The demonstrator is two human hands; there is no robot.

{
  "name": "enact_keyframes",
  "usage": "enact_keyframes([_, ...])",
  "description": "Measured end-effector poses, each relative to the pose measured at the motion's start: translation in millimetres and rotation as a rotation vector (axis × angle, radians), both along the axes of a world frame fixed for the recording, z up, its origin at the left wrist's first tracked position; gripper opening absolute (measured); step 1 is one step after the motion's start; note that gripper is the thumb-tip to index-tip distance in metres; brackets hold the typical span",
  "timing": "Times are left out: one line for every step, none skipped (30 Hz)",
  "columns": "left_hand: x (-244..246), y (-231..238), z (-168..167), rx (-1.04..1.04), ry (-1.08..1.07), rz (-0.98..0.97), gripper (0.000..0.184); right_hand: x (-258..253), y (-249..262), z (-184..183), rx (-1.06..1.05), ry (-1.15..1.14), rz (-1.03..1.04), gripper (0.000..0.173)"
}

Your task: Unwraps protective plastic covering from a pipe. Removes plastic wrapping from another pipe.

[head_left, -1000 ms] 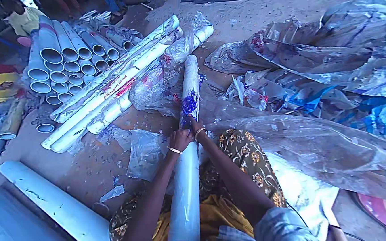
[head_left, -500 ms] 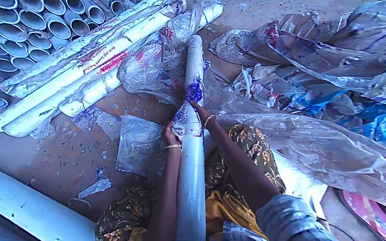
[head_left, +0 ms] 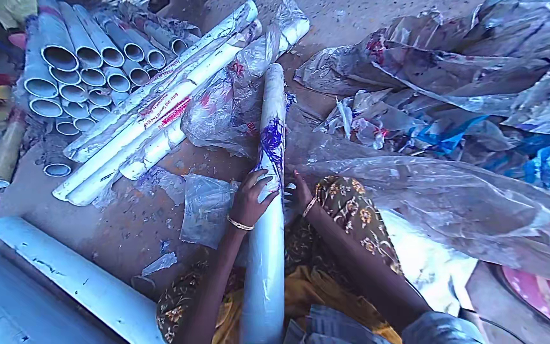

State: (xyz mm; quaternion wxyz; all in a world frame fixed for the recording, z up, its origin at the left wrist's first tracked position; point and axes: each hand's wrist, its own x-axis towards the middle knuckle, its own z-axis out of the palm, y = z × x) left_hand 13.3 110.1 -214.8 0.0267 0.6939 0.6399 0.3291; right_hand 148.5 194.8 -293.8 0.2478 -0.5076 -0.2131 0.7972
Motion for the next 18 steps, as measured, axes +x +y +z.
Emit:
enact_keyframes([16.1, -1.5, -2.6, -0.094, 0.032, -0.074, 0.038, -0.4, -12.6, -4.7, -0.070, 0.057, -0.032, 0.072])
enact_keyframes([29.1, -1.2, -4.6, -0.229, 0.073, -0.071, 0.041, -2.6, -22.6, -10.2, -0.117, 0.148, -0.067, 0.071])
enact_keyframes([37.1, 0.6, -5.6, -0.380, 0.106, -0.010, 0.042, -6.4, -31.1, -13.4, -0.144, 0.250, -0.106, 0.068])
enact_keyframes([40.5, 4.8, -6.4, -0.488, 0.126, 0.067, 0.040, -12.4, -36.4, -13.8, -0.152, 0.323, -0.144, 0.064])
enact_keyframes([42.8, 9.6, -7.0, -0.542, 0.139, 0.131, 0.034, -18.7, -37.7, -14.1, -0.152, 0.387, -0.171, 0.060])
enact_keyframes([45.3, 12.1, -7.0, -0.573, 0.155, 0.174, 0.029, -23.3, -38.5, -15.4, -0.152, 0.450, -0.192, 0.057])
enact_keyframes([48.2, 14.0, -6.0, -0.601, 0.179, 0.208, 0.027, -25.4, -38.6, -18.1, -0.159, 0.498, -0.197, 0.057])
enact_keyframes([51.7, 17.6, -3.1, -0.641, 0.204, 0.240, 0.027, -26.5, -37.4, -20.3, -0.161, 0.525, -0.192, 0.058])
enact_keyframes([55.7, 22.4, 0.4, -0.687, 0.232, 0.270, 0.029, -26.7, -35.9, -22.3, -0.156, 0.540, -0.186, 0.059])
enact_keyframes([60.0, 26.6, 3.4, -0.722, 0.257, 0.292, 0.031, -26.3, -34.8, -23.9, -0.147, 0.545, -0.182, 0.060])
enact_keyframes([63.3, 28.9, 5.3, -0.737, 0.282, 0.310, 0.034, -26.5, -34.5, -24.4, -0.132, 0.543, -0.182, 0.060])
enact_keyframes([65.6, 29.7, 6.7, -0.735, 0.304, 0.335, 0.036, -27.4, -34.6, -25.5, -0.116, 0.544, -0.188, 0.060])
enact_keyframes([65.4, 29.0, 6.3, -0.703, 0.321, 0.369, 0.037, -29.5, -35.0, -27.1, -0.105, 0.546, -0.198, 0.059])
enact_keyframes([62.7, 26.7, 3.1, -0.624, 0.318, 0.405, 0.036, -31.8, -35.8, -28.8, -0.103, 0.545, -0.206, 0.059])
enact_keyframes([58.2, 23.8, -3.3, -0.497, 0.285, 0.440, 0.034, -33.0, -36.9, -29.8, -0.105, 0.538, -0.211, 0.059])
enact_keyframes([53.0, 21.7, -10.5, -0.363, 0.216, 0.482, 0.032, -33.8, -37.4, -30.3, -0.101, 0.526, -0.214, 0.059])
enact_keyframes([46.4, 20.9, -20.2, -0.198, 0.130, 0.524, 0.029, -34.5, -37.1, -30.8, -0.094, 0.515, -0.212, 0.058])
enact_keyframes([40.8, 21.6, -28.9, -0.052, 0.005, 0.574, 0.025, -34.8, -36.8, -31.0, -0.085, 0.503, -0.208, 0.058])
